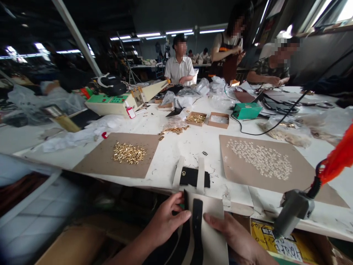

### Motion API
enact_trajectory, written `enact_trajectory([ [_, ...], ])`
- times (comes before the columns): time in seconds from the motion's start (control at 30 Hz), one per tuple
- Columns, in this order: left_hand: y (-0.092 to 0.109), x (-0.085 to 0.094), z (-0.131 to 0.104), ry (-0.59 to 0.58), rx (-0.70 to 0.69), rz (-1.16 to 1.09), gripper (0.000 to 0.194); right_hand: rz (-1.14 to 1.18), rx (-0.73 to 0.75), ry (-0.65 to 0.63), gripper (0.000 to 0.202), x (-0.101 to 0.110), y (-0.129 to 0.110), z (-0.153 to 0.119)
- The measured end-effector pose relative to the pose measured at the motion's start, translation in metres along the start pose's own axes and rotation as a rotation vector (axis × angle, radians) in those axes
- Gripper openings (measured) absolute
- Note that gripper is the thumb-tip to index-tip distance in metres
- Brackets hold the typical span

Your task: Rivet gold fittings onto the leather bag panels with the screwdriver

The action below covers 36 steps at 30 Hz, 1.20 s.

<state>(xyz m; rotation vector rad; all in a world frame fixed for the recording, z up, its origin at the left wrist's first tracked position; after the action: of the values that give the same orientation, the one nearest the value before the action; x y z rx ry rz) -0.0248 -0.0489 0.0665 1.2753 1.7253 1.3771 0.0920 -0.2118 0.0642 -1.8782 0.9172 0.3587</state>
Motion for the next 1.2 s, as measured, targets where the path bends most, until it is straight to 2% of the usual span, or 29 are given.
enact_trajectory([
  [0.1, -0.005, 0.0, 0.008, -0.009, -0.016, -0.15, 0.05, -0.058, 0.013, -0.03, 0.043, -0.008, -0.001, 0.006],
  [0.2, 0.011, 0.008, 0.016, -0.066, -0.095, -0.189, 0.043, -0.26, 0.087, -0.045, 0.05, -0.02, -0.033, 0.022],
  [0.27, 0.021, 0.02, 0.025, -0.034, -0.07, -0.13, 0.036, -0.483, 0.144, 0.024, 0.048, -0.025, -0.059, 0.038],
  [0.33, 0.027, 0.036, 0.037, 0.057, 0.002, -0.105, 0.033, -0.736, 0.186, 0.139, 0.042, -0.029, -0.08, 0.056],
  [0.47, 0.031, 0.058, 0.065, 0.129, 0.081, -0.084, 0.03, -1.079, 0.187, 0.337, 0.029, -0.031, -0.103, 0.09],
  [0.57, 0.029, 0.066, 0.081, 0.126, 0.099, 0.008, 0.024, -1.193, 0.148, 0.426, 0.023, -0.027, -0.109, 0.105],
  [0.73, 0.024, 0.067, 0.095, 0.1, 0.061, 0.144, 0.019, -1.325, 0.124, 0.509, 0.021, -0.021, -0.111, 0.113],
  [0.93, 0.022, 0.069, 0.099, 0.113, 0.067, 0.205, 0.015, -1.447, 0.148, 0.524, 0.014, -0.022, -0.11, 0.12],
  [1.2, 0.024, 0.069, 0.101, 0.116, 0.071, 0.182, 0.015, -1.458, 0.094, 0.543, 0.016, -0.02, -0.11, 0.123],
])
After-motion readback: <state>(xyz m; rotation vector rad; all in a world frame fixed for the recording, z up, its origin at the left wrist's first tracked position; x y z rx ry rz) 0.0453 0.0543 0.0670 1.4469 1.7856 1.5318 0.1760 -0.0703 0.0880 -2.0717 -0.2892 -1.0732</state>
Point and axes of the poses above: each hand's wrist, its own z-axis towards the middle knuckle, its own x-axis out of the back of the hand, y = z × x, the point moved 6 cm from there along z, towards the middle knuckle, and after that the axes turned 9 degrees about -y, right-handed, at the moved point
